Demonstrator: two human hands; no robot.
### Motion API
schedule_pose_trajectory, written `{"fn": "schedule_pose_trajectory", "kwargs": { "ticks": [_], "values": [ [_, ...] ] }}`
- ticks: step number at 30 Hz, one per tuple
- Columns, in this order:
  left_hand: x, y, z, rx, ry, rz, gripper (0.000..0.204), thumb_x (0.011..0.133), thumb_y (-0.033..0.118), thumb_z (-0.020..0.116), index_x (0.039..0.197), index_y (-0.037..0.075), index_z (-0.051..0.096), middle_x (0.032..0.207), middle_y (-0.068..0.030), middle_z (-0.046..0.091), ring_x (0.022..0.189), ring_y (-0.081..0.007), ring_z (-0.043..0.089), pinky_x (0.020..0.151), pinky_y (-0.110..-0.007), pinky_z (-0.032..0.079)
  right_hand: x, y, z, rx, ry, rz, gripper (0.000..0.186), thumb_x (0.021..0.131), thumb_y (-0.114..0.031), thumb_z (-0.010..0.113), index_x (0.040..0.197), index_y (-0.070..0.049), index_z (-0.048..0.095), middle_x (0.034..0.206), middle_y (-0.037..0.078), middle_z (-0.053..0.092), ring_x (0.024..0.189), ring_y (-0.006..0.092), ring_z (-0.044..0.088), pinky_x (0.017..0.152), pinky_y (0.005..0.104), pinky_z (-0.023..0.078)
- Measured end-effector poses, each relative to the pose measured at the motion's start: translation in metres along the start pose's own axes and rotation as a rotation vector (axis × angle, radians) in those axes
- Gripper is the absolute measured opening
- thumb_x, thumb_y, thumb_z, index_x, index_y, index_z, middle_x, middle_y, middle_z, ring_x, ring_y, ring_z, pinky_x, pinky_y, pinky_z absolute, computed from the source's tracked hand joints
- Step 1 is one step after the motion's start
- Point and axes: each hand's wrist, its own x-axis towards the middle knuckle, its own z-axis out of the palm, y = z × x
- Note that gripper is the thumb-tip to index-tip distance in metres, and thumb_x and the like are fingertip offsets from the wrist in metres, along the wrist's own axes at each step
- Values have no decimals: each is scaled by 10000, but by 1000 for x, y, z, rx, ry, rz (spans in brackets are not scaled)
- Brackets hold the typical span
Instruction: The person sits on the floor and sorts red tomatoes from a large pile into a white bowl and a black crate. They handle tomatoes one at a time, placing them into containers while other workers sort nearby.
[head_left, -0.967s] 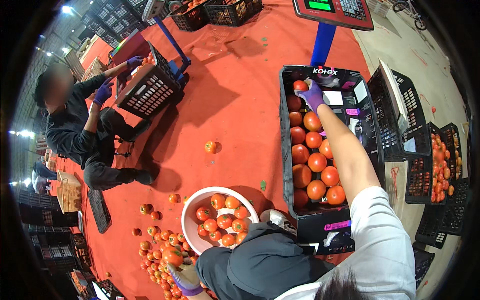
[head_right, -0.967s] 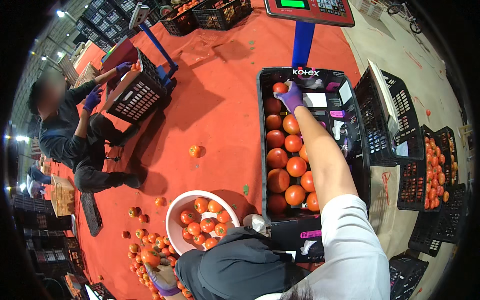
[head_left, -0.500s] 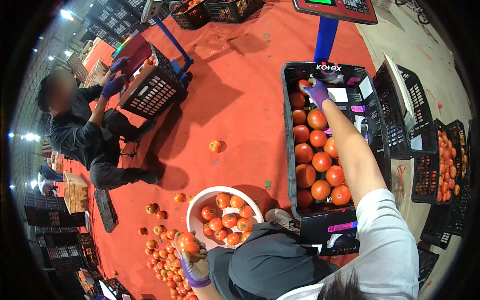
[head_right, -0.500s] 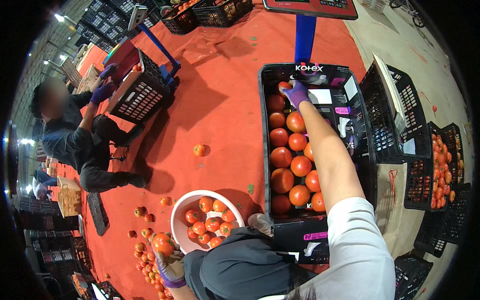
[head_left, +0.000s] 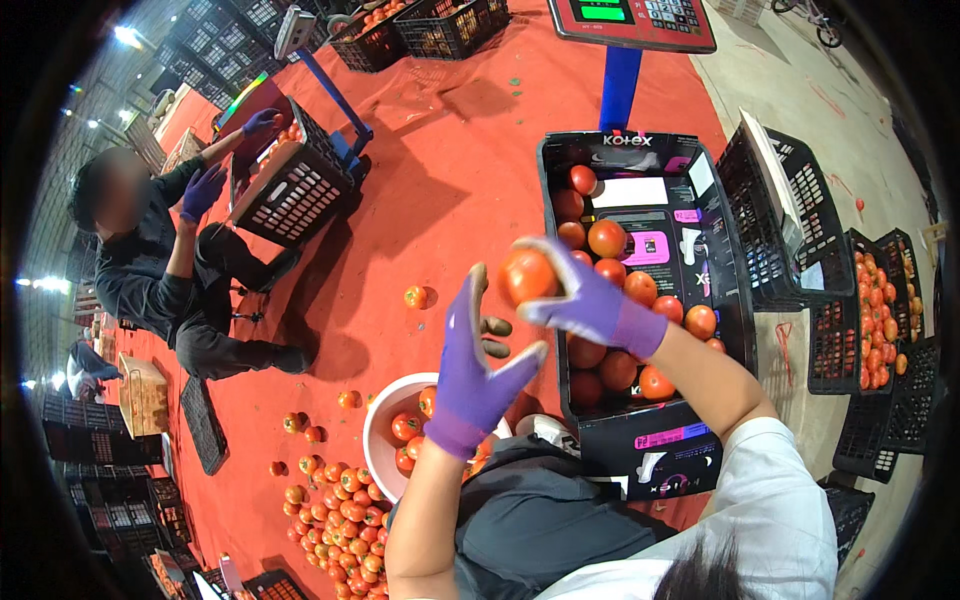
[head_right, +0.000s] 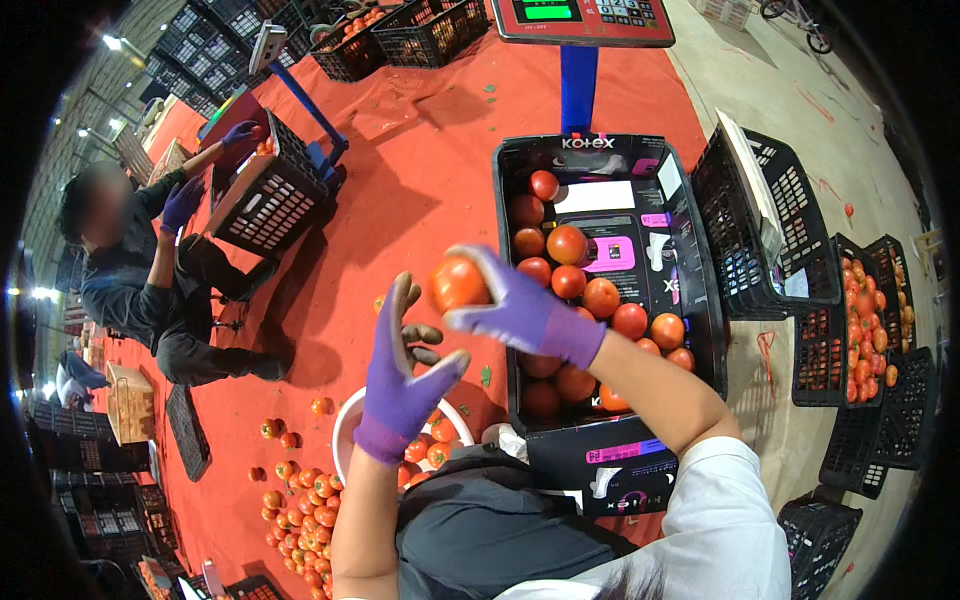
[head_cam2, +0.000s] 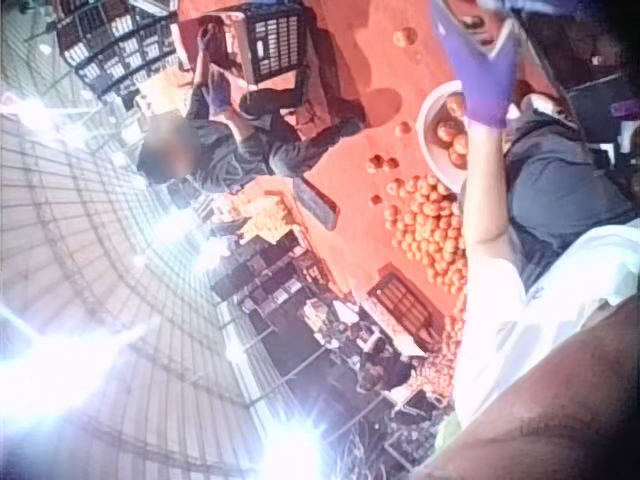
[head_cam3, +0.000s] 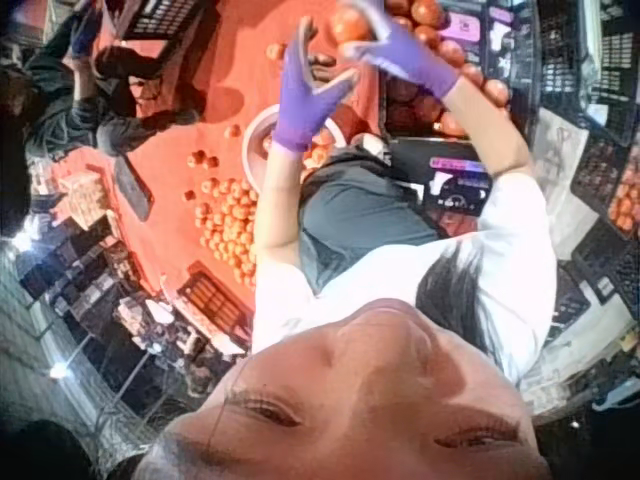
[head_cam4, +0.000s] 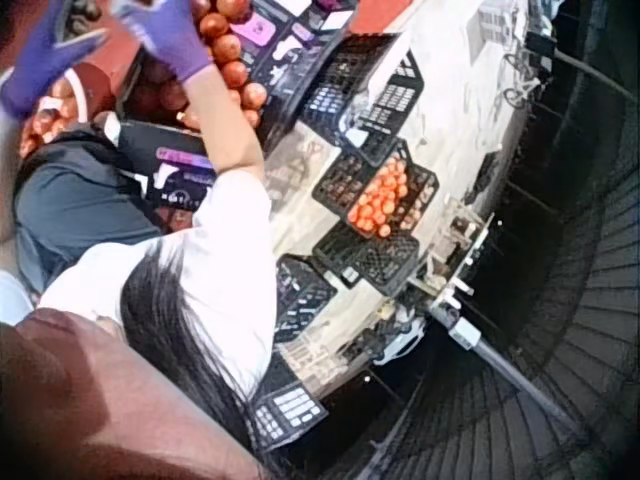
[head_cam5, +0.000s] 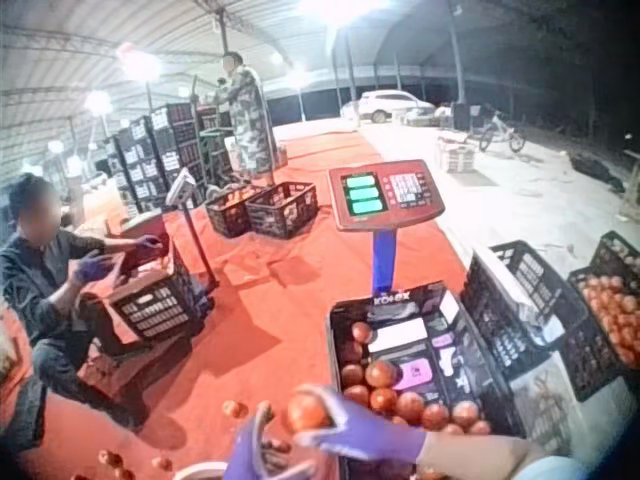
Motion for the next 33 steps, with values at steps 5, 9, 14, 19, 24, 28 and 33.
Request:
{"fn": "schedule_pose_trajectory", "kwargs": {
  "ticks": [5, 9, 14, 19, 24, 28, 33],
  "values": [
    [-73, -31, -54, -291, 233, -235, 789, 820, 203, 687, 1478, 60, 277, 1420, -162, 397, 946, -149, 551, 787, -279, 486, 21, 130, -139, -163, 523, 80, 616, 780, -251, 775, 1266, -12, 482, 1121, 117, 584, 1060, 206, 561, 934, 336, 461],
    [-170, -96, -105, -231, 539, -451, 720, 862, 188, 641, 1466, 29, 282, 1384, -183, 424, 882, -128, 563, 752, -263, 489, 44, 228, -195, -134, 391, 125, 544, 825, -186, 741, 1277, 1, 503, 1206, 103, 587, 1134, 187, 546, 995, 313, 432],
    [-297, -135, -133, -255, 854, -668, 634, 902, 205, 606, 1447, 61, 318, 1387, -184, 430, 789, -117, 552, 695, -239, 487, 58, 214, -192, -129, 243, 249, 473, 870, -204, 684, 1265, 1, 523, 1205, 96, 589, 1138, 183, 538, 1003, 320, 422],
    [-430, -171, -120, -257, 1103, -830, 535, 916, 187, 605, 1395, 89, 387, 1287, -83, 523, 873, -122, 567, 720, -261, 501, 68, 242, -175, -384, 67, 185, 583, 900, -255, 631, 1397, -37, 418, 1384, 108, 471, 1315, 205, 406, 1110, 345, 301],
    [-511, -253, -110, -376, 1098, -996, 542, 906, 256, 648, 1369, 67, 440, 1236, -93, 560, 973, -159, 591, 779, -311, 522, 60, 319, -288, -862, 38, 167, 520, 958, -245, 570, 1409, -44, 406, 1390, 128, 475, 1282, 245, 440, 1095, 363, 326],
    [-556, -325, -101, -49, 1194, -952, 462, 879, 203, 676, 1279, 27, 525, 1193, -98, 603, 1074, -189, 588, 861, -313, 500, 91, 274, -274, -946, 382, -31, 492, 956, -245, 564, 1376, -20, 443, 1391, 175, 483, 1285, 285, 456, 1079, 388, 344],
    [-557, -353, -127, 44, 1377, -922, 462, 851, 176, 688, 1266, 29, 549, 1197, -154, 603, 1114, -243, 576, 933, -349, 457, 82, 81, 73, -830, 104, -338, 476, 988, -297, 496, 1388, -45, 445, 1427, 153, 444, 1325, 274, 421, 1079, 389, 348]
  ]
}}
